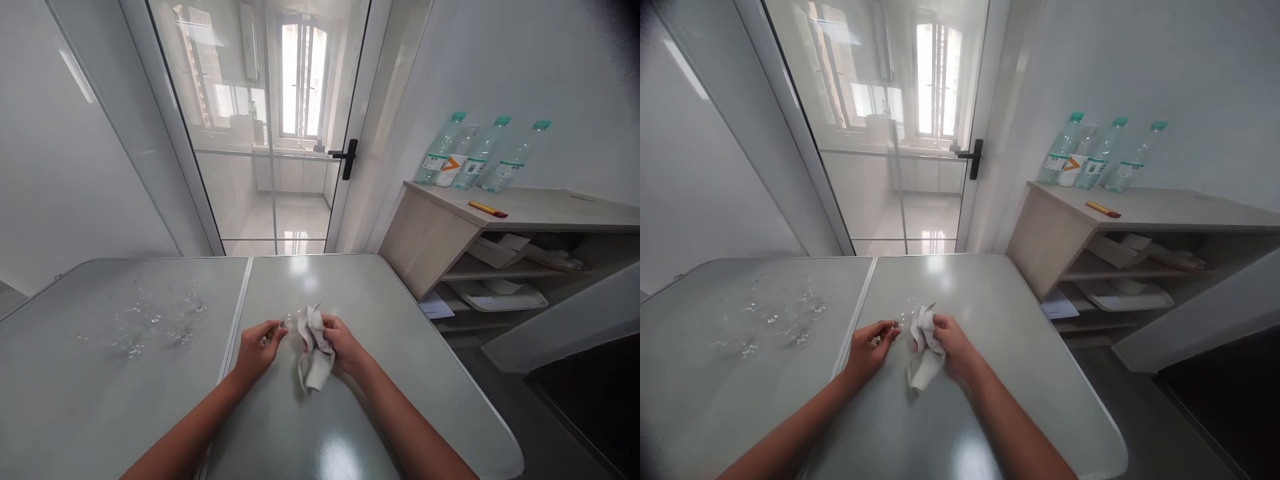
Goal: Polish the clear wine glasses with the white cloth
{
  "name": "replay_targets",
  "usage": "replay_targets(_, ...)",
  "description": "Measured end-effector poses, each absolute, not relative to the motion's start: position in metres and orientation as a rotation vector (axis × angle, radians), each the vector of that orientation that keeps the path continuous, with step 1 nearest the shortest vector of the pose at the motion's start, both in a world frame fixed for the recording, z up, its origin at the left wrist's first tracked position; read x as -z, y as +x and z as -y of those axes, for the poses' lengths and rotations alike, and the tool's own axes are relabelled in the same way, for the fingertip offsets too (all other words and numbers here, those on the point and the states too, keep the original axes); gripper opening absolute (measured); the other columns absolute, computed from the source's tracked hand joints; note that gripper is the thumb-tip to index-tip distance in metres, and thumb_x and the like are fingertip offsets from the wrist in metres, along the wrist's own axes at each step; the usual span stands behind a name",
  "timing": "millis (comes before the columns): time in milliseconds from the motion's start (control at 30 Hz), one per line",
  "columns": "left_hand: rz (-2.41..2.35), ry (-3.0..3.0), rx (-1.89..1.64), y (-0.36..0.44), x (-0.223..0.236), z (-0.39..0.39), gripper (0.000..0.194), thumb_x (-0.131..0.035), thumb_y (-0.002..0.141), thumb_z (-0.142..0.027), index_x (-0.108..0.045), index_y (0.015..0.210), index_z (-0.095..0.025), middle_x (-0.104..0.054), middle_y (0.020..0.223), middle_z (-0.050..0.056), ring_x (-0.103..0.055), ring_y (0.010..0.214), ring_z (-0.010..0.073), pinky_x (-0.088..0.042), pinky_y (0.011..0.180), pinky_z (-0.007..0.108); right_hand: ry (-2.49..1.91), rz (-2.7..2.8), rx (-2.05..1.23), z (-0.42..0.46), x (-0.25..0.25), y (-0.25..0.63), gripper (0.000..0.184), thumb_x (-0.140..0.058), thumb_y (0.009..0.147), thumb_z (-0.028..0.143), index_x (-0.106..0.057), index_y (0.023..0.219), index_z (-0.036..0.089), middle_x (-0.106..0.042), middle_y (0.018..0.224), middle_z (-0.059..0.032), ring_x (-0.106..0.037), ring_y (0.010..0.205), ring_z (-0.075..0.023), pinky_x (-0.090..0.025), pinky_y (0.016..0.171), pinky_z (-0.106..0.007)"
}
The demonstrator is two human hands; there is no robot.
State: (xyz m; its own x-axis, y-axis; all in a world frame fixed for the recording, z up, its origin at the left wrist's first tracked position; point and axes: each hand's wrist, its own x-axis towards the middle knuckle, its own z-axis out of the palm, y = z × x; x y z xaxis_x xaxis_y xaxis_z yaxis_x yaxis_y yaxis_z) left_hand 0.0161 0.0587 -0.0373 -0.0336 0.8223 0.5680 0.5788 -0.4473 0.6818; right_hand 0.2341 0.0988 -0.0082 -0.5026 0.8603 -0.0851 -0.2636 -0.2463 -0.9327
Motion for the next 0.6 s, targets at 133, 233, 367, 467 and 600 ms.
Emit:
replay_targets(133, -1.446, 1.609, -1.326, 0.018, 0.038, -0.064, 0.029, -0.065, 0.092, -0.042, -0.071, 0.087, -0.014, -0.068, 0.067, 0.002, -0.06, 0.052, 0.0126, -0.047, 0.052, 0.023, -0.768, 1.278, -1.503, -0.102, 0.008, 0.228, 0.039, -0.077, 0.082, 0.047, -0.069, 0.107, 0.019, -0.071, 0.101, -0.0076, -0.064, 0.09, -0.0224, -0.051, 0.078, -0.031)
replay_targets(233, -1.26, 1.477, -1.262, 0.021, 0.038, -0.066, 0.029, -0.063, 0.092, -0.041, -0.07, 0.088, -0.013, -0.072, 0.074, 0.005, -0.067, 0.057, 0.0149, -0.053, 0.057, 0.025, -0.833, 1.425, -1.293, -0.097, 0.011, 0.221, 0.035, -0.075, 0.085, 0.042, -0.066, 0.113, 0.023, -0.064, 0.117, -0.0082, -0.059, 0.109, -0.0248, -0.049, 0.092, -0.035)
replay_targets(367, -1.113, 1.559, -1.129, 0.024, 0.03, -0.061, 0.018, -0.064, 0.088, -0.03, -0.072, 0.085, -0.014, -0.073, 0.074, 0.004, -0.07, 0.065, 0.0178, -0.054, 0.061, 0.026, -1.116, 1.447, -0.91, -0.091, 0.018, 0.215, 0.038, -0.082, 0.077, 0.039, -0.059, 0.105, 0.026, -0.056, 0.112, -0.0056, -0.051, 0.106, -0.0235, -0.046, 0.089, -0.033)
replay_targets(467, -1.086, 1.636, -1.091, 0.025, 0.023, -0.056, 0.015, -0.065, 0.085, -0.026, -0.075, 0.088, -0.014, -0.074, 0.078, 0.004, -0.071, 0.077, 0.0213, -0.056, 0.072, 0.03, -1.12, 1.351, -1.044, -0.094, 0.022, 0.216, 0.039, -0.077, 0.081, 0.05, -0.049, 0.09, 0.025, -0.05, 0.087, 0.0001, -0.048, 0.08, -0.0185, -0.044, 0.071, -0.028)
replay_targets(600, -1.124, 1.76, -1.093, 0.025, 0.028, -0.056, 0.013, -0.063, 0.082, -0.017, -0.076, 0.084, -0.014, -0.072, 0.074, 0.001, -0.067, 0.071, 0.0188, -0.051, 0.068, 0.026, -0.805, 1.43, -1.422, -0.095, 0.016, 0.216, 0.041, -0.07, 0.086, 0.058, -0.049, 0.089, 0.023, -0.054, 0.085, -0.0006, -0.052, 0.08, -0.018, -0.043, 0.071, -0.028)
